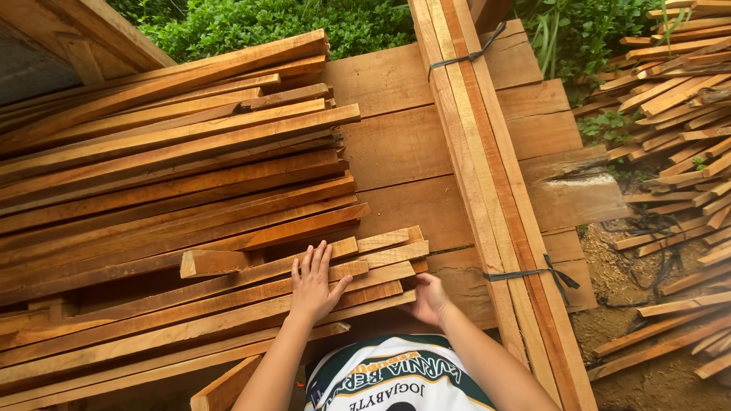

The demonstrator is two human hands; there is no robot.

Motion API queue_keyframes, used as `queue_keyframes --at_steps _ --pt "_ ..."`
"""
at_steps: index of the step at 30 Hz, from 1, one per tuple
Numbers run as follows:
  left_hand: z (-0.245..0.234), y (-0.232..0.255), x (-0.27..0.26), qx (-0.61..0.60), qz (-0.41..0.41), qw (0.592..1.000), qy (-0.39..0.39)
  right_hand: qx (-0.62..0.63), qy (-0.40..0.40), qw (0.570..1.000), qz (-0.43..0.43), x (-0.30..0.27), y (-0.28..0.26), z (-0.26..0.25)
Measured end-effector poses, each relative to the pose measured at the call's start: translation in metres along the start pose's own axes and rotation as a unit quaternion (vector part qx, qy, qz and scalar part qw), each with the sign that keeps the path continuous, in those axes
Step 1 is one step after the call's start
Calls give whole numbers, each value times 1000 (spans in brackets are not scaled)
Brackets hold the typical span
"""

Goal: Organizing and stacking thin wood slats on a wooden workbench in a workshop.

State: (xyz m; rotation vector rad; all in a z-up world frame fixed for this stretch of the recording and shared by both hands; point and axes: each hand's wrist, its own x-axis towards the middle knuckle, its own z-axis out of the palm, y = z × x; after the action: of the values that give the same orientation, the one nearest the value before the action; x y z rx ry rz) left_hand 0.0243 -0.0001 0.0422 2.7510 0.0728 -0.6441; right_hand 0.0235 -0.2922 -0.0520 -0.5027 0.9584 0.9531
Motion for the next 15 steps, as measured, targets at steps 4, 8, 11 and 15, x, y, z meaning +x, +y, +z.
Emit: queue_keyframes --at_steps 4,8,11,15 --pt "0 0 0 10 2 1000 -4 53 7 998 22 -8 15 22" --pt "0 3 1 15 1 1000 -22 118 20 993 -1 -6 29 16" --pt "-3 5 2 24 0 999 -35 170 38 984 -43 -1 46 17" --pt "-8 5 3 27 -1 998 -63 249 80 962 -78 -25 68 69"
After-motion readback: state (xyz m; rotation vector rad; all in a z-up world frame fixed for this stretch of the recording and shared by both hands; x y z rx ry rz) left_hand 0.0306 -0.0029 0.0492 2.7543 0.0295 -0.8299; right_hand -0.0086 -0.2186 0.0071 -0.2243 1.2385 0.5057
